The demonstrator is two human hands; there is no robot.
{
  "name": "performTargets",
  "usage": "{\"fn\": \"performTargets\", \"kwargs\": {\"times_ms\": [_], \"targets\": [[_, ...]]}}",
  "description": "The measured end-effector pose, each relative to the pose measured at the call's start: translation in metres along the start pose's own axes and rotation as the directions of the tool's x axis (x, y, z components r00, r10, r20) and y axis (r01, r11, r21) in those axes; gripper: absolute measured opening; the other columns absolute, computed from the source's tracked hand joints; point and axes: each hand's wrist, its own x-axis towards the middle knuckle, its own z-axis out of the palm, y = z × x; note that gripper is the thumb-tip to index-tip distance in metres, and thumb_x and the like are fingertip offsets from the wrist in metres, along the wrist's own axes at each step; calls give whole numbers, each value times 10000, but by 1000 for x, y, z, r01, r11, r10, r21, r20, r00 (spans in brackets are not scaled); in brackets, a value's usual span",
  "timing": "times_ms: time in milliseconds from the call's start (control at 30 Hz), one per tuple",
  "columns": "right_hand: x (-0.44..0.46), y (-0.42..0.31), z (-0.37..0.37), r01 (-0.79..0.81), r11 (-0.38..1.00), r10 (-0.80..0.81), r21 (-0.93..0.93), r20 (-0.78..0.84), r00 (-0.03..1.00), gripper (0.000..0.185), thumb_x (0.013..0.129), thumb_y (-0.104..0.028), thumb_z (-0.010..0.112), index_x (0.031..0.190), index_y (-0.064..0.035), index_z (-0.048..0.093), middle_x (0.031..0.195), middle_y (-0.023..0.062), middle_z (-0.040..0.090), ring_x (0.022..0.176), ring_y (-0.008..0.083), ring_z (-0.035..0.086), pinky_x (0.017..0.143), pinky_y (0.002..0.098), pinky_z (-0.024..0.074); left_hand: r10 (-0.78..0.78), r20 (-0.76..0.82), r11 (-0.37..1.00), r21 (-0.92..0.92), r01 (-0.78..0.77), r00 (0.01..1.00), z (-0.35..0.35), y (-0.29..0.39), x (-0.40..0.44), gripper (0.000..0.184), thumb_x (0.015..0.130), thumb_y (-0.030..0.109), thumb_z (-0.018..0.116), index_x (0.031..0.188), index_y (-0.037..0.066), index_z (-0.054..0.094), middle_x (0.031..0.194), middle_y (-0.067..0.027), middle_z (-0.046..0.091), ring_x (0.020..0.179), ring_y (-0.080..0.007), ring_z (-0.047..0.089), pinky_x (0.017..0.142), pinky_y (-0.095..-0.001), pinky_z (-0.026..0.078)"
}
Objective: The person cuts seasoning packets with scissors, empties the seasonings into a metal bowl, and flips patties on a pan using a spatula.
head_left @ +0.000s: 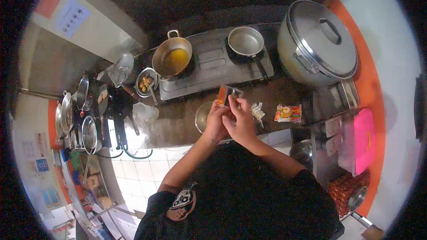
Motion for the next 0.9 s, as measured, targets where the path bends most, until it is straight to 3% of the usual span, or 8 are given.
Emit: {"fn": "performTargets", "kwargs": {"times_ms": [67, 167, 200, 433, 567, 700, 733, 900], "targets": [[-2, 8, 6, -7, 998, 4, 64, 50, 999, 428, 763, -96, 655, 1180, -45, 575, 987, 103, 522, 916, 228, 519, 788, 311, 426, 25, -17, 998, -50, -26, 1000, -12, -2, 5, 401, 841, 52, 440, 1237, 91, 384, 1053, -108, 559, 1046, -260, 549, 900, -414, 470], [0, 18, 0, -307, 908, 247, 285, 229, 942, 480, 752, -44, 650, 1220, -58, 543, 1004, 76, 518, 849, 174, 520, 759, 283, 424, 53, -51, 987, -146, -60, 997, -23, -4, 9, 417, 809, 61, 497, 1212, 91, 395, 1100, -118, 537, 1056, -274, 544, 927, -430, 456], [4, 21, 1, -212, 947, 180, 243, 145, 973, 469, 718, -4, 664, 1170, -59, 556, 977, 52, 508, 788, 139, 508, 730, 266, 421, 67, -40, 983, -166, -73, 997, -33, -10, 12, 432, 776, 86, 561, 1179, 92, 407, 1113, -110, 528, 1052, -285, 545, 956, -438, 434], [31, 4, -9, -150, 987, 155, 62, -92, 984, 536, 659, -56, 728, 1136, -60, 483, 961, 121, 518, 1002, 296, 487, 908, 403, 377, 51, -7, 981, -188, -52, 999, -23, -1, 3, 368, 787, 156, 609, 1113, 95, 451, 1159, -79, 523, 1139, -247, 492, 1005, -435, 369], [32, 28, -3, -398, 638, 388, 660, 171, 906, 531, 681, -11, 722, 1142, -36, 459, 1030, 96, 553, 948, 190, 552, 828, 315, 457, 134, -29, 960, -246, -137, 991, -25, -2, 6, 217, 840, 130, 567, 1029, 110, 463, 1206, -99, 511, 1151, -249, 487, 969, -477, 395], [43, 20, -34, -366, 773, 397, 518, 54, 916, 413, 715, 18, 686, 1078, -23, 496, 946, 44, 582, 836, 126, 572, 748, 261, 472, 262, -78, 940, -207, -272, 962, -42, -4, 14, 120, 879, 77, 518, 972, 123, 458, 1198, -114, 517, 1134, -264, 499, 932, -517, 415], [47, 20, -38, -352, 677, 388, 646, 93, 917, 348, 715, 22, 661, 1031, -31, 526, 881, 23, 583, 772, 109, 555, 705, 252, 468, 290, -62, 936, -189, -297, 955, -40, -1, 14, 112, 887, 62, 507, 963, 126, 455, 1188, -115, 523, 1125, -269, 505, 924, -524, 419], [52, -14, -43, -297, 932, 309, 208, -26, 951, 351, 657, 3, 647, 970, -36, 495, 785, 13, 512, 691, 103, 505, 611, 262, 444, 426, -107, 881, -179, -439, 899, -18, -10, 15, 156, 890, 13, 479, 982, 133, 440, 1160, -130, 538, 1095, -286, 519, 934, -509, 421]]}}
